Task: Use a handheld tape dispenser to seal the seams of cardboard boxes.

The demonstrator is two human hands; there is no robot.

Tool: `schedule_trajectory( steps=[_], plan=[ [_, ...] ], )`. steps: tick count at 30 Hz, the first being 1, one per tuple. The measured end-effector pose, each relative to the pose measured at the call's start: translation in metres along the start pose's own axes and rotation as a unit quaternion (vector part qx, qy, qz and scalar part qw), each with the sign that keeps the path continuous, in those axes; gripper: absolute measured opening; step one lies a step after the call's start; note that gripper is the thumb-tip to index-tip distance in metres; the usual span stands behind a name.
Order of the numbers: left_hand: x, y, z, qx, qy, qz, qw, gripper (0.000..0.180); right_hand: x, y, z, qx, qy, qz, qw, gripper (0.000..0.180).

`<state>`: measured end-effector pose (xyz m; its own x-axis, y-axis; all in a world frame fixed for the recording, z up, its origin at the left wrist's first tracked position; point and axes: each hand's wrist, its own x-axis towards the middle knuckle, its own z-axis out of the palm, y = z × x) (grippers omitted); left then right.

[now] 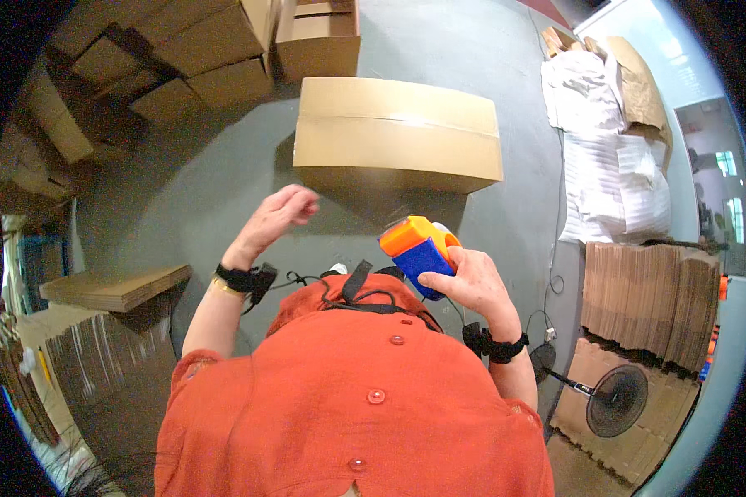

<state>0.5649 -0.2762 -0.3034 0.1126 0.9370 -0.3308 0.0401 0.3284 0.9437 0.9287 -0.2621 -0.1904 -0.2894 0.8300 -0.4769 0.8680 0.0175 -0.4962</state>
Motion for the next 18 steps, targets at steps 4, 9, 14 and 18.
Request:
schedule_trajectory(
  steps=[4,9,14,18],
  plan=[
    [0.015,0.017,0.031,-0.041,-0.082,0.062,0.994,0.041,0.001,-0.036,0.008,0.023,-0.066,-0.016,0.997,0.046],
    [0.017,0.021,0.043,-0.084,-0.175,0.113,0.974,0.045,-0.003,-0.062,0.015,0.058,-0.079,-0.025,0.995,0.048],
    [0.017,0.023,0.042,-0.067,-0.199,0.108,0.972,0.037,-0.002,-0.062,0.018,0.107,-0.105,-0.012,0.989,0.050],
    [0.017,0.020,0.038,-0.099,-0.222,0.111,0.964,0.033,0.000,-0.066,0.022,0.131,-0.122,-0.016,0.984,0.053]
  ],
)
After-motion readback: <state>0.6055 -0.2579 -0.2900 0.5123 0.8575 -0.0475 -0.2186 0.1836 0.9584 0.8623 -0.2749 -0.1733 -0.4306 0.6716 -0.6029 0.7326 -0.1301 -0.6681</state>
